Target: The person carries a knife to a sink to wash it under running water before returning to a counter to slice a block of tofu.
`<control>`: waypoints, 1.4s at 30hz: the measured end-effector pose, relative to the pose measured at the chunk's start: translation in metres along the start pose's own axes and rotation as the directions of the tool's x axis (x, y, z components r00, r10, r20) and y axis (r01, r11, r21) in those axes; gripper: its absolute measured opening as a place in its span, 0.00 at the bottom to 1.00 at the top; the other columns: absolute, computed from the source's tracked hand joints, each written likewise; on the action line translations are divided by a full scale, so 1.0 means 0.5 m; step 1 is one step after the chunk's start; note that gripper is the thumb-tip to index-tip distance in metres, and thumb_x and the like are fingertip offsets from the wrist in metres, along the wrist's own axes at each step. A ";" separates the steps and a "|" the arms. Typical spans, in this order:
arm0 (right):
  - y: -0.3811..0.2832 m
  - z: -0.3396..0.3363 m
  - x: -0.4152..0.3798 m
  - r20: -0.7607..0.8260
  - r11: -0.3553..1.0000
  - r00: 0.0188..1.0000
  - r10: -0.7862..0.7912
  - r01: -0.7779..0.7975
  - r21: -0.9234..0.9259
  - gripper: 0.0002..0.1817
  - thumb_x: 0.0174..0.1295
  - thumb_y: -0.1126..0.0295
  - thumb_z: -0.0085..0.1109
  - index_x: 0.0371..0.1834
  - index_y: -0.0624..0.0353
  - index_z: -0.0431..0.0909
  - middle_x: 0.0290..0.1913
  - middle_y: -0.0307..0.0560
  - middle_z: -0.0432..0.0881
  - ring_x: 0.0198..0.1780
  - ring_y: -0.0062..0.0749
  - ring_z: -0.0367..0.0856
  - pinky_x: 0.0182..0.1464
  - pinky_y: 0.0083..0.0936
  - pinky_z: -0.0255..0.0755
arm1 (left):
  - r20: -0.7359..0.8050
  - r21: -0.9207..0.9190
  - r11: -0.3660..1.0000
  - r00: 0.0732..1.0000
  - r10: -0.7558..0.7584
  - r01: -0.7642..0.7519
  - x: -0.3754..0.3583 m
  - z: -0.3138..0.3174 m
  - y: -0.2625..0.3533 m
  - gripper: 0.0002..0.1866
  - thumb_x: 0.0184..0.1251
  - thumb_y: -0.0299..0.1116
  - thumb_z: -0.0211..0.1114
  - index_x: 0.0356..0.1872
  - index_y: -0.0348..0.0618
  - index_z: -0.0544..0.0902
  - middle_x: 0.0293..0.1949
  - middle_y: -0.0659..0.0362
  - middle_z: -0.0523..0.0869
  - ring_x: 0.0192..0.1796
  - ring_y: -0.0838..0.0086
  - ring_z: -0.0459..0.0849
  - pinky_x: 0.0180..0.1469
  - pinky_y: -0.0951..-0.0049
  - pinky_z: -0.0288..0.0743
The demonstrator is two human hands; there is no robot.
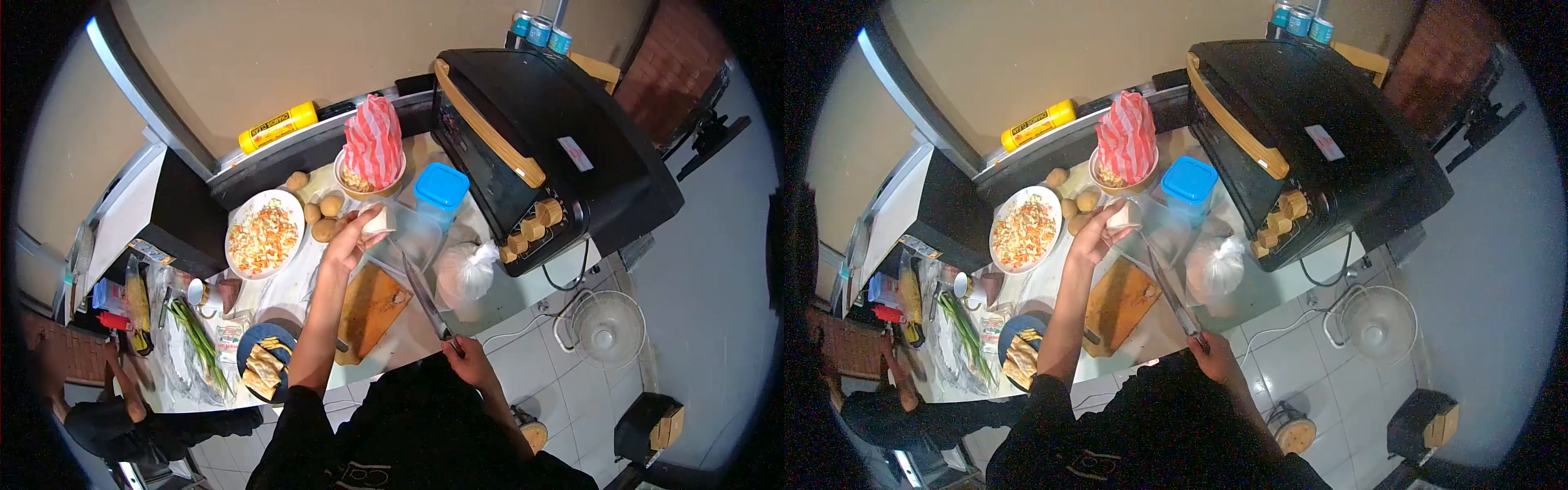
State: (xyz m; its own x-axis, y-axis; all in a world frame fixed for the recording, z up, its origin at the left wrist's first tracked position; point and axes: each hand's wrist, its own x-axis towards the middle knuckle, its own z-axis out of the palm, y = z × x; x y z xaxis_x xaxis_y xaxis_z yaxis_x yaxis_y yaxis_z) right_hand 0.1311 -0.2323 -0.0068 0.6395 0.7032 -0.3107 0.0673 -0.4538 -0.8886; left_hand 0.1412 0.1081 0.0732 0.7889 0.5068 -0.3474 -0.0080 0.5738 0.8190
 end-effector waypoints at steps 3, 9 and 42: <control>0.004 -0.012 0.011 0.017 1.000 1.000 -0.025 0.024 0.008 0.17 0.66 0.61 0.59 0.31 0.67 0.74 0.24 0.53 0.77 0.26 0.38 0.75 0.32 0.33 0.69 | -0.028 0.046 0.999 0.999 -0.016 0.018 0.009 -0.009 0.001 0.24 0.55 0.41 0.75 0.47 0.39 0.75 0.42 0.57 0.84 0.40 0.73 0.85 0.46 0.72 0.80; 0.011 -0.040 0.046 0.098 0.997 0.994 -0.042 0.035 0.065 0.16 0.66 0.63 0.60 0.30 0.67 0.74 0.22 0.51 0.75 0.24 0.32 0.71 0.30 0.32 0.66 | -0.152 0.140 0.989 0.988 -0.022 0.043 0.019 -0.025 -0.007 0.32 0.50 0.49 0.77 0.47 0.38 0.72 0.43 0.56 0.82 0.44 0.72 0.82 0.50 0.68 0.76; 0.030 -0.072 0.165 0.321 0.983 0.932 -0.170 0.181 -0.005 0.18 0.66 0.61 0.58 0.27 0.66 0.73 0.20 0.46 0.71 0.24 0.26 0.66 0.28 0.32 0.63 | -0.037 -0.254 0.949 0.982 0.186 -0.190 -0.112 0.007 -0.021 0.23 0.77 0.45 0.48 0.63 0.39 0.66 0.54 0.53 0.76 0.53 0.63 0.80 0.59 0.59 0.77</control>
State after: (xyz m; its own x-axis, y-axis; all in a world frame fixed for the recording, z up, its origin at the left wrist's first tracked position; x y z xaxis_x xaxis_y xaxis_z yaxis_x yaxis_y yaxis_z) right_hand 0.2125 -0.2007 -0.0339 0.3383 0.9081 -0.2467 0.1856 -0.3214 -0.9286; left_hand 0.0991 0.0715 0.0857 0.7505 0.6282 -0.2052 -0.3130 0.6114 0.7268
